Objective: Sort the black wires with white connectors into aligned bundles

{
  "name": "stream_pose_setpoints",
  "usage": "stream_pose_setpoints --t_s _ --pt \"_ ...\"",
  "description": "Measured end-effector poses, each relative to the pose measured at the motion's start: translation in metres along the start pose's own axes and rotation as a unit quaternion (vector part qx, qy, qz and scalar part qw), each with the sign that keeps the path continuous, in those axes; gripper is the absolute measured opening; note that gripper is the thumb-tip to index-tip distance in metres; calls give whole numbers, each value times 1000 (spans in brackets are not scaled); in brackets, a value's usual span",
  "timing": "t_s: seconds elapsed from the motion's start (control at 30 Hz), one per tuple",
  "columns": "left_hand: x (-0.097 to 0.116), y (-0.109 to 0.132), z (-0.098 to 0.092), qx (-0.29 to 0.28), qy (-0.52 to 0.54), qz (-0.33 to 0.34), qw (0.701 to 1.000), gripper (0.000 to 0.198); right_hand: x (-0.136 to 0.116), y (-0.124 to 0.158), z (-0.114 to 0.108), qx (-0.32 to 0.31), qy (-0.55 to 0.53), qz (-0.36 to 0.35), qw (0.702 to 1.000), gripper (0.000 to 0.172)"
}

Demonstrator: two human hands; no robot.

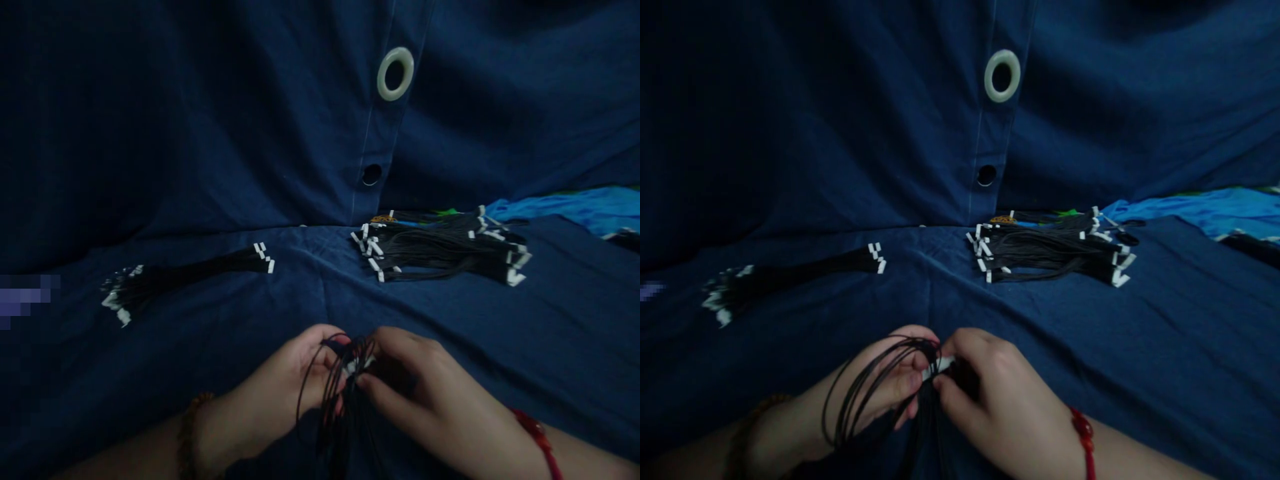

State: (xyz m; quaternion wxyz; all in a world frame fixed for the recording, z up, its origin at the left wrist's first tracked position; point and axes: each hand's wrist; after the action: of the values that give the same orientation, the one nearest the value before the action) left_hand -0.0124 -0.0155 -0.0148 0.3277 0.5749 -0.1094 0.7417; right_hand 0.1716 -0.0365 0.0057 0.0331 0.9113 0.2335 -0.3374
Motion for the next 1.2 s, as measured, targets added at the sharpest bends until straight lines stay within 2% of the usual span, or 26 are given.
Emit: stream_pose_setpoints --t_s 0.13,0.3,0.43,0.57,0.63,0.7,0.73,0.8,0.87,0.93,1.03,1.1,1.2 --pt "-7 -1 -2 4 29 22 999 19 -2 0 3 4 -43 -4 999 10" --pt "0 2 4 -6 -45 0 999 6 0 -2 6 4 -30 28 999 8" --pt "9 6 7 -19 -155 28 987 20 2 -2 4 -34 -60 44 997 7" --pt "10 10 5 -72 -304 88 946 34 0 -1 4 -37 -38 45 998 12" --pt "2 9 4 -79 -331 127 932 41 -1 -1 5 -31 -35 46 998 12" --pt "-11 4 2 -47 -294 153 942 56 0 -1 6 -34 -40 47 997 10" --pt "-18 2 2 -25 -242 151 958 67 0 -1 7 -36 -43 47 997 9" --pt "-28 -4 2 1 -126 136 983 86 2 -1 8 -38 -48 48 997 9" --pt "-31 -7 2 20 -46 103 993 95 4 0 8 -36 -51 45 997 9" --pt "-29 -8 1 37 -22 66 997 85 6 0 7 -35 -54 38 997 9" --pt "-24 -8 -4 24 -13 35 999 45 7 1 7 -25 -58 16 998 8" --pt "-24 -8 -7 10 -4 29 1000 25 7 2 7 -25 -60 12 998 8" --pt "-23 -9 -7 3 0 25 1000 21 6 1 7 -25 -55 23 998 9"
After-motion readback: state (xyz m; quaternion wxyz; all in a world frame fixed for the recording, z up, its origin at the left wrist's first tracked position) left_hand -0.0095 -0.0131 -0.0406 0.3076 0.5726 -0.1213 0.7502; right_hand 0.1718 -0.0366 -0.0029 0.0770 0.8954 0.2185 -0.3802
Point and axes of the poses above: each hand's wrist, its own y-axis away from the middle knuckle, its own z-axis out of the palm, x = y × z, and after that the axes turned 6 degrees about y, right-handed
